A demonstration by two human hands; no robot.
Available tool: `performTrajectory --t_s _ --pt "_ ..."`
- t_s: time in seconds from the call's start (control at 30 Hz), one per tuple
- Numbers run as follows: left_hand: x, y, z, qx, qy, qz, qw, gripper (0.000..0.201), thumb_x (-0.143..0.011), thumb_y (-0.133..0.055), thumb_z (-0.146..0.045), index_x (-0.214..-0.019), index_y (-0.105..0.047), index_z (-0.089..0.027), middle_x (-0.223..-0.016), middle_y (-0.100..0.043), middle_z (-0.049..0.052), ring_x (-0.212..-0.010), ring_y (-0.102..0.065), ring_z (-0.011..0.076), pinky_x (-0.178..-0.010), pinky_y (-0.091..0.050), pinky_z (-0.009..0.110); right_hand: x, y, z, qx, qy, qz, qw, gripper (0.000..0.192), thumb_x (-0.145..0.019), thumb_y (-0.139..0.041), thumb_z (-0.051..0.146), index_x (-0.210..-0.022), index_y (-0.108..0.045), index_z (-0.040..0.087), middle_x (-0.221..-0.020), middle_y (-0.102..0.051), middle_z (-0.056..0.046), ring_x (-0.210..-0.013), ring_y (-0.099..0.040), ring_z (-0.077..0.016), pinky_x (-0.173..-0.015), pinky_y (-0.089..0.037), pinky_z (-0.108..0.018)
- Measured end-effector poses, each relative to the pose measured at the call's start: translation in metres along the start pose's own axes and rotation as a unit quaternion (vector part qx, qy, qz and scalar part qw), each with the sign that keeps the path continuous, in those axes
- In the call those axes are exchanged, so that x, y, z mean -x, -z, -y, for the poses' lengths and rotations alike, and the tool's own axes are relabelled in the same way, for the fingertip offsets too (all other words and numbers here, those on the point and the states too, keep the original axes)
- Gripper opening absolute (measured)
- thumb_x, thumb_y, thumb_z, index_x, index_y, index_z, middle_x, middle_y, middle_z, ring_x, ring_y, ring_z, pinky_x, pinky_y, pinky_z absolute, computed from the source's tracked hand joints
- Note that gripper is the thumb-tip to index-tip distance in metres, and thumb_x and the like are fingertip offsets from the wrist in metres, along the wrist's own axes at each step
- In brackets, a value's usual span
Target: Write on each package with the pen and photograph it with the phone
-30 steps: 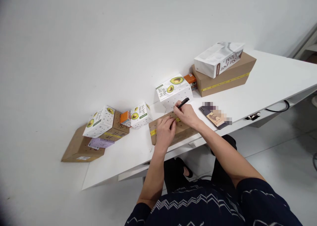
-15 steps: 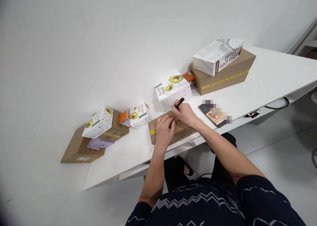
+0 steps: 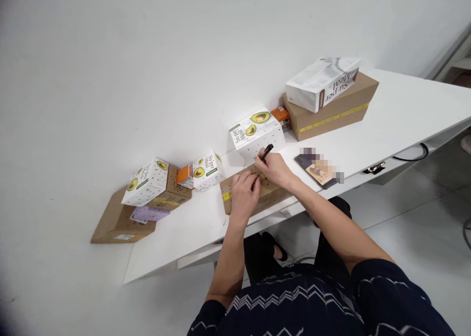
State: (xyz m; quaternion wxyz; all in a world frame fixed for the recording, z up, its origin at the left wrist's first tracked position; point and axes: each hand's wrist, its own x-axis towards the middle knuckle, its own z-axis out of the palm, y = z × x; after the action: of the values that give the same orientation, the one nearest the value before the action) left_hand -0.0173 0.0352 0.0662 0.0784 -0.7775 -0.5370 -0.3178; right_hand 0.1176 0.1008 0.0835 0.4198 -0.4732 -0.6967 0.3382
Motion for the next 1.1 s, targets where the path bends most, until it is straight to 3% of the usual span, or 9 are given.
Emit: performTrajectory --t_s 0.37,0.47,0.57,0.67,0.73,0.83,0.9,0.97,1.1 --pt "0.000 -0.001 0.001 0.004 -0.005 -0.005 1.000 0.017 -0.091 -0.052 -0.018 -0.096 -0.068 -0.016 -0.100 -0.070 0.008 -0.094 -0.058 0.0214 -0.087 -0.047 0.037 0.003 0.001 0.000 -0.054 -0.019 -0.031 0.998 0.018 -0.085 -0.046 0.032 -0.070 -0.047 0.022 -0.056 -0.055 0.003 -0.055 -0.053 -0.0143 -0.057 -0.039 -0.026" --pt "0.000 0.000 0.000 0.008 -0.002 -0.008 1.000 0.016 -0.091 -0.053 -0.019 -0.095 -0.068 -0.017 -0.101 -0.070 0.007 -0.093 -0.058 0.0213 -0.086 -0.047 0.037 0.003 0.003 -0.005 -0.154 -0.036 -0.114 0.981 0.020 -0.087 -0.046 0.038 -0.075 -0.050 0.022 -0.062 -0.059 0.001 -0.056 -0.056 -0.0138 -0.057 -0.044 -0.025" --pt "0.000 0.001 0.000 0.013 0.002 -0.003 1.000 0.017 -0.092 -0.052 -0.020 -0.095 -0.068 -0.017 -0.102 -0.070 0.007 -0.095 -0.058 0.0214 -0.087 -0.047 0.037 0.007 0.009 -0.020 -0.237 -0.033 -0.225 0.944 0.026 -0.090 -0.045 0.047 -0.090 -0.054 0.022 -0.074 -0.063 0.000 -0.058 -0.057 -0.0124 -0.058 -0.049 -0.026" --pt "0.000 0.001 0.000 0.017 0.007 0.005 1.000 0.018 -0.092 -0.051 -0.020 -0.095 -0.068 -0.018 -0.102 -0.070 0.007 -0.096 -0.058 0.0216 -0.086 -0.047 0.038 0.020 0.018 -0.052 -0.200 -0.032 -0.283 0.938 0.031 -0.091 -0.043 0.047 -0.104 -0.056 0.021 -0.088 -0.065 -0.005 -0.064 -0.060 -0.0139 -0.065 -0.052 -0.030" --pt "0.000 0.001 0.000 0.019 0.010 0.004 1.000 0.018 -0.092 -0.051 -0.020 -0.095 -0.069 -0.018 -0.101 -0.070 0.008 -0.095 -0.059 0.0218 -0.086 -0.047 0.039 0.033 0.023 -0.079 -0.103 -0.020 -0.254 0.961 0.030 -0.092 -0.043 0.040 -0.110 -0.058 0.020 -0.100 -0.066 -0.010 -0.076 -0.063 -0.0179 -0.073 -0.052 -0.035" --pt "-0.001 0.001 0.000 0.021 0.012 0.003 1.000 0.019 -0.092 -0.050 -0.020 -0.095 -0.069 -0.018 -0.099 -0.070 0.008 -0.094 -0.059 0.0215 -0.085 -0.047 0.039 0.052 0.027 -0.114 0.114 0.046 -0.102 0.987 0.035 -0.091 -0.040 0.022 -0.121 -0.058 0.018 -0.120 -0.062 -0.015 -0.101 -0.059 -0.0257 -0.085 -0.047 -0.043" --pt "-0.001 0.001 0.000 0.021 0.013 0.005 1.000 0.019 -0.092 -0.051 -0.020 -0.095 -0.069 -0.018 -0.099 -0.070 0.008 -0.094 -0.059 0.0212 -0.086 -0.047 0.039 0.059 0.026 -0.127 0.250 0.082 0.013 0.965 0.044 -0.087 -0.039 0.012 -0.127 -0.056 0.017 -0.128 -0.059 -0.016 -0.102 -0.056 -0.0282 -0.085 -0.044 -0.044" --pt "-0.001 0.001 0.000 0.020 0.013 0.006 1.000 0.018 -0.092 -0.051 -0.020 -0.094 -0.069 -0.018 -0.099 -0.070 0.008 -0.094 -0.058 0.0211 -0.086 -0.046 0.038 0.059 0.022 -0.132 0.349 0.101 0.083 0.928 0.046 -0.086 -0.039 0.010 -0.128 -0.056 0.020 -0.126 -0.061 -0.014 -0.096 -0.053 -0.0288 -0.079 -0.042 -0.042" --pt "-0.001 0.002 -0.001 0.018 0.011 0.002 1.000 0.017 -0.092 -0.052 -0.021 -0.093 -0.069 -0.017 -0.098 -0.070 0.007 -0.093 -0.057 0.0211 -0.085 -0.047 0.037 0.049 0.011 -0.131 0.429 0.117 0.118 0.888 0.045 -0.087 -0.041 0.012 -0.127 -0.058 0.021 -0.118 -0.064 -0.016 -0.093 -0.049 -0.0304 -0.070 -0.037 -0.039"
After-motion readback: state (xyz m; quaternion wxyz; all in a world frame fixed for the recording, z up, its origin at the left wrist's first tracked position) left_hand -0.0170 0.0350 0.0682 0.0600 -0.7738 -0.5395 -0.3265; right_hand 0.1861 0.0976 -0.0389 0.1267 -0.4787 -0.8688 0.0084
